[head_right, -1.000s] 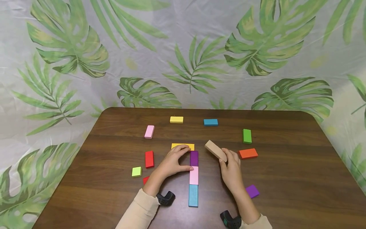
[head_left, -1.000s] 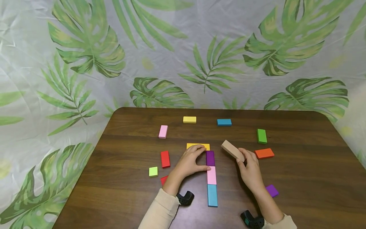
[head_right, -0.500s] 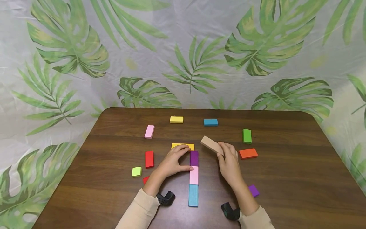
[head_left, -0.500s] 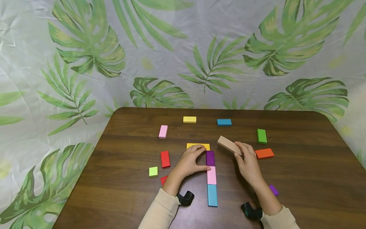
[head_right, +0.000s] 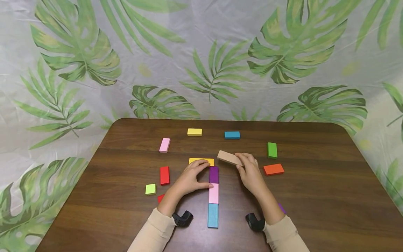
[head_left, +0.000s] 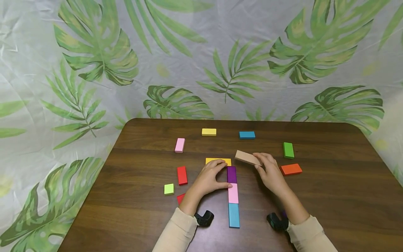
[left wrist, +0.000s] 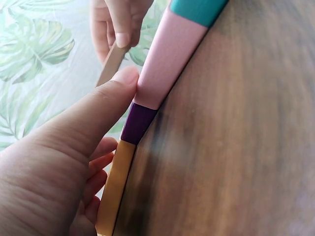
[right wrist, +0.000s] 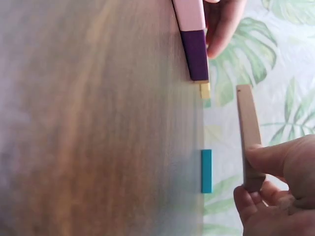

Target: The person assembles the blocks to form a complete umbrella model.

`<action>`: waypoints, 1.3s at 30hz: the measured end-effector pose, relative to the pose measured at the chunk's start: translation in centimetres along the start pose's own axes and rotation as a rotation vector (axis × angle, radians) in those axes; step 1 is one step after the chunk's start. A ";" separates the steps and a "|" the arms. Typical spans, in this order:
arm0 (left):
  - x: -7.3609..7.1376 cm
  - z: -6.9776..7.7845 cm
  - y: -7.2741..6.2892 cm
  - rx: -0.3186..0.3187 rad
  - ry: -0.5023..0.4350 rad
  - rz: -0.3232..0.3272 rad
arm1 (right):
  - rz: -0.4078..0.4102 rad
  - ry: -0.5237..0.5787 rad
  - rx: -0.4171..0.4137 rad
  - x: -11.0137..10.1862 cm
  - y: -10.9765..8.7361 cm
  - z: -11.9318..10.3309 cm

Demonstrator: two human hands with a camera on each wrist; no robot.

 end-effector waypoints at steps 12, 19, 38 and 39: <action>-0.1 0.1 0.0 -0.003 0.002 -0.004 | -0.132 -0.017 0.044 0.5 0.7 1.0; -0.1 0.0 0.0 0.013 0.013 0.006 | -0.160 -0.033 0.037 0.9 0.8 1.4; 0.0 0.1 0.0 0.017 0.008 0.009 | -0.208 -0.063 0.007 1.4 1.0 2.0; 0.0 0.1 0.0 0.016 0.010 0.008 | -0.209 -0.064 0.008 1.4 1.0 2.1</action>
Point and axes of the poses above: each hand's wrist, its own y-axis towards the middle knuckle, its own x-axis out of the palm, z = x × y, the point moved 1 cm from there along y, towards the middle knuckle, and after that the axes turned 3 degrees about x, right-handed, at the moved point
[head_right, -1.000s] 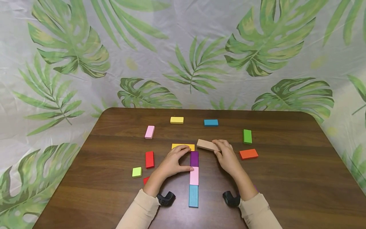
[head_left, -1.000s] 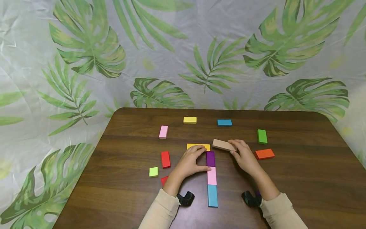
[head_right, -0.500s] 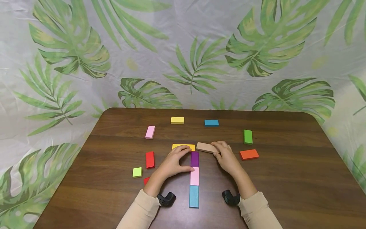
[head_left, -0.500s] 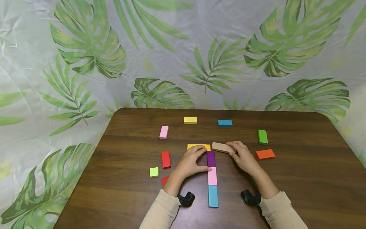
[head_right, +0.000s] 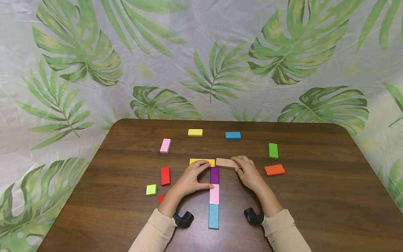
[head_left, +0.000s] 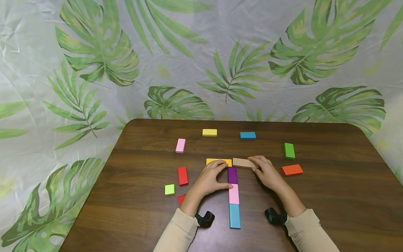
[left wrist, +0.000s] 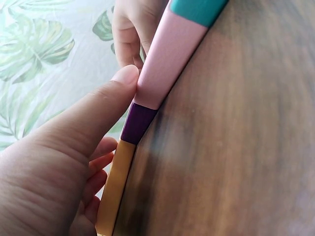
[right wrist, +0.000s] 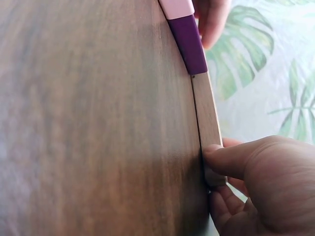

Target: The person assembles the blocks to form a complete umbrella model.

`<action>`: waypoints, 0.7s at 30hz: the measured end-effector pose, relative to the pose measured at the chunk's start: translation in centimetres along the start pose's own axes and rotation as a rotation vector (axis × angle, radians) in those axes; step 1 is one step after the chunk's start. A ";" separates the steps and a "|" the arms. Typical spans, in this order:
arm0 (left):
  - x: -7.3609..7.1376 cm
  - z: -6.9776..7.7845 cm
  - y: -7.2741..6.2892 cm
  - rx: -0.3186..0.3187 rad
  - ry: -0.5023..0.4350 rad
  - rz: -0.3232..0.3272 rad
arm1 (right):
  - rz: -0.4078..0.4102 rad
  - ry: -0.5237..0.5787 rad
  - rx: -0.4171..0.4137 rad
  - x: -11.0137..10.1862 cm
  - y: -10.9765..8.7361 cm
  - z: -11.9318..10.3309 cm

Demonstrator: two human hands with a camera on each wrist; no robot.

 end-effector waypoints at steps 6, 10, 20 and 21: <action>-0.1 0.1 0.0 -0.004 -0.006 -0.005 | -0.005 0.000 0.004 0.0 0.1 0.1; -0.1 0.1 0.0 -0.003 -0.005 -0.006 | -0.011 0.004 -0.001 0.1 0.1 0.0; -0.1 0.2 -0.1 -0.002 0.004 -0.012 | -0.018 -0.009 -0.017 0.1 0.1 -0.2; -0.1 0.2 -0.1 0.000 0.006 -0.013 | -0.018 -0.009 -0.017 0.1 0.1 -0.2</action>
Point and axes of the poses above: each hand's wrist, its own y-axis towards the middle knuckle, its own x-axis out of the palm, z = x × y, the point moved 1 cm from there along y, towards the middle knuckle, and after that the axes turned 3 degrees about x, right-handed, at the moved point
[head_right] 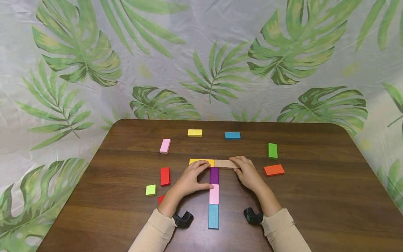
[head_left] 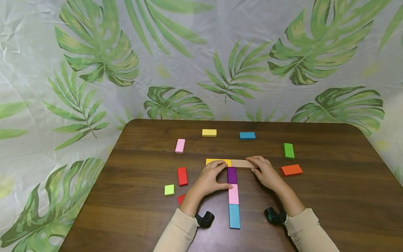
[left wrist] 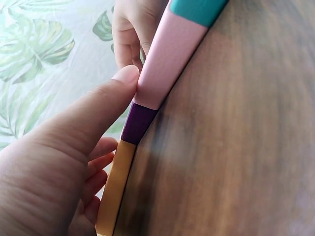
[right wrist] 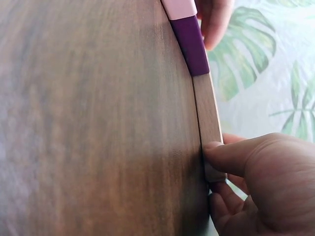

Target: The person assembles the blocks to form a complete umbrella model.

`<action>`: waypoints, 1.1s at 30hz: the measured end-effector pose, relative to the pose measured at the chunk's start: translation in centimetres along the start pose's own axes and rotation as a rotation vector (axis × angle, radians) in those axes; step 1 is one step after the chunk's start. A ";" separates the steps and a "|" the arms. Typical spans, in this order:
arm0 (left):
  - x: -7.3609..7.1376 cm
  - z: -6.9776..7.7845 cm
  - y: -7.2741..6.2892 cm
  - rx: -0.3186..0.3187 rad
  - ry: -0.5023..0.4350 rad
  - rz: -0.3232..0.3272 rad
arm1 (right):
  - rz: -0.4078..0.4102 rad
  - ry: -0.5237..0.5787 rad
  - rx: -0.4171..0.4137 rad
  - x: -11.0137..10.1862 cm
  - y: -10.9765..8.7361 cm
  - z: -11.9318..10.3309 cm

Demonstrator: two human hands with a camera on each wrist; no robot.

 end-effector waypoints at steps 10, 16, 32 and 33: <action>-0.1 0.1 0.0 0.019 0.037 0.005 | -0.002 0.003 0.001 -0.1 0.0 -0.1; 0.0 0.3 0.2 0.029 0.051 0.012 | -0.009 0.009 0.004 -0.1 0.0 0.0; 0.6 0.5 1.0 0.054 0.038 0.021 | -0.016 0.021 0.003 -0.1 0.0 0.1; 0.7 0.5 1.0 0.055 0.040 0.021 | -0.014 0.020 0.001 -0.1 0.0 0.1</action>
Point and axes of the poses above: each hand's wrist, its own y-axis towards the middle knuckle, its own x-axis out of the palm, z = x × y, the point moved 1 cm from there along y, towards the middle knuckle, and after that the axes turned 3 degrees about x, right-handed, at the moved point
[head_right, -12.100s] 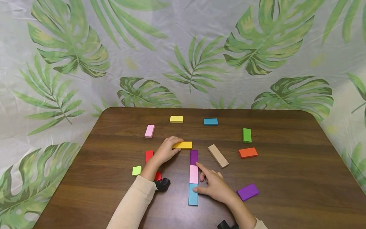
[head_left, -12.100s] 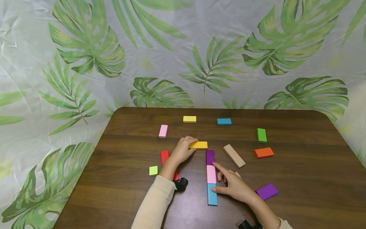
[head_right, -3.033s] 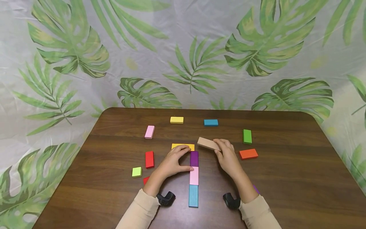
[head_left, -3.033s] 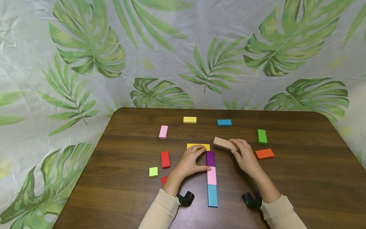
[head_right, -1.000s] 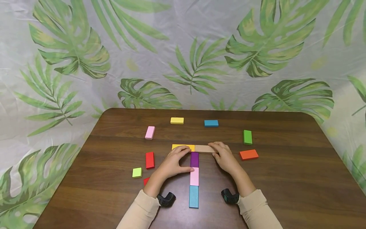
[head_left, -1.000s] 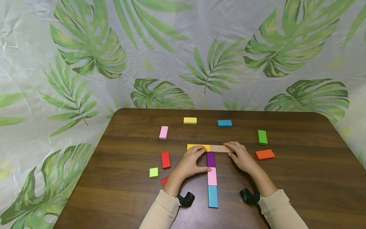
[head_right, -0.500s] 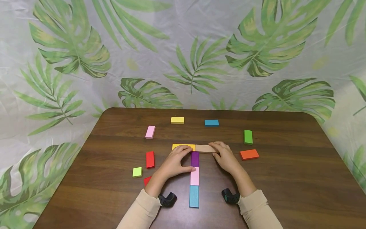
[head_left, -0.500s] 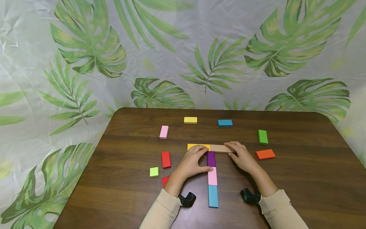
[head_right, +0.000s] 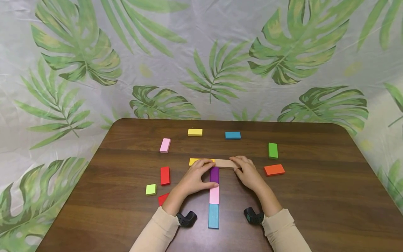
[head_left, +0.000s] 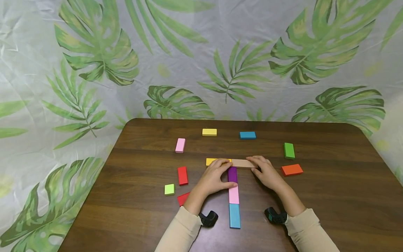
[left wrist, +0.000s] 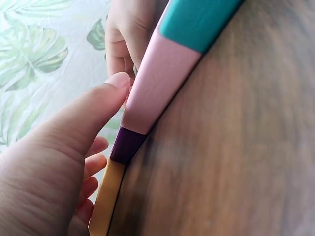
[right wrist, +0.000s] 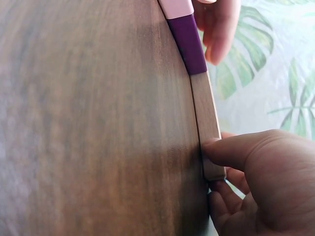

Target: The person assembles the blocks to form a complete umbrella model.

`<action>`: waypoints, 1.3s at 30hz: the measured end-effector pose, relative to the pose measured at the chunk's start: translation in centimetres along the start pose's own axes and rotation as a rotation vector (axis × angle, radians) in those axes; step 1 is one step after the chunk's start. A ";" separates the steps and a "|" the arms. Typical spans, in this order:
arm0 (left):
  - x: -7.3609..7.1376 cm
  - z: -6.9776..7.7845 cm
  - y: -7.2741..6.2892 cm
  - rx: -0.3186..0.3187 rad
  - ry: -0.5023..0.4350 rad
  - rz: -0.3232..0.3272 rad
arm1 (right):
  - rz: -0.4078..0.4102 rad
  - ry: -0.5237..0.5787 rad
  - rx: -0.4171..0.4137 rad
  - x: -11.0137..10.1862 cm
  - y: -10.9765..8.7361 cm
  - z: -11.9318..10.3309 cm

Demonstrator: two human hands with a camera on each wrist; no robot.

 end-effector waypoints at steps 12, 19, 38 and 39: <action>-0.1 0.2 0.1 -0.008 0.012 -0.012 | -0.001 -0.002 0.006 0.0 0.0 0.0; 0.0 0.1 0.0 -0.018 0.008 -0.023 | 0.012 0.036 0.035 -0.1 0.0 -0.2; 0.3 -0.1 0.1 -0.018 0.004 -0.011 | 0.282 0.119 0.042 -2.2 -1.5 -3.4; 0.4 -0.1 0.1 -0.018 0.006 -0.012 | 0.303 0.128 0.043 -2.4 -1.6 -3.5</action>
Point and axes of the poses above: each hand's wrist, its own y-axis towards the middle knuckle, its own x-axis out of the palm, z = x × y, the point moved 1 cm from there along y, towards the middle knuckle, and after that the axes turned 3 degrees about x, right-handed, at the moved point
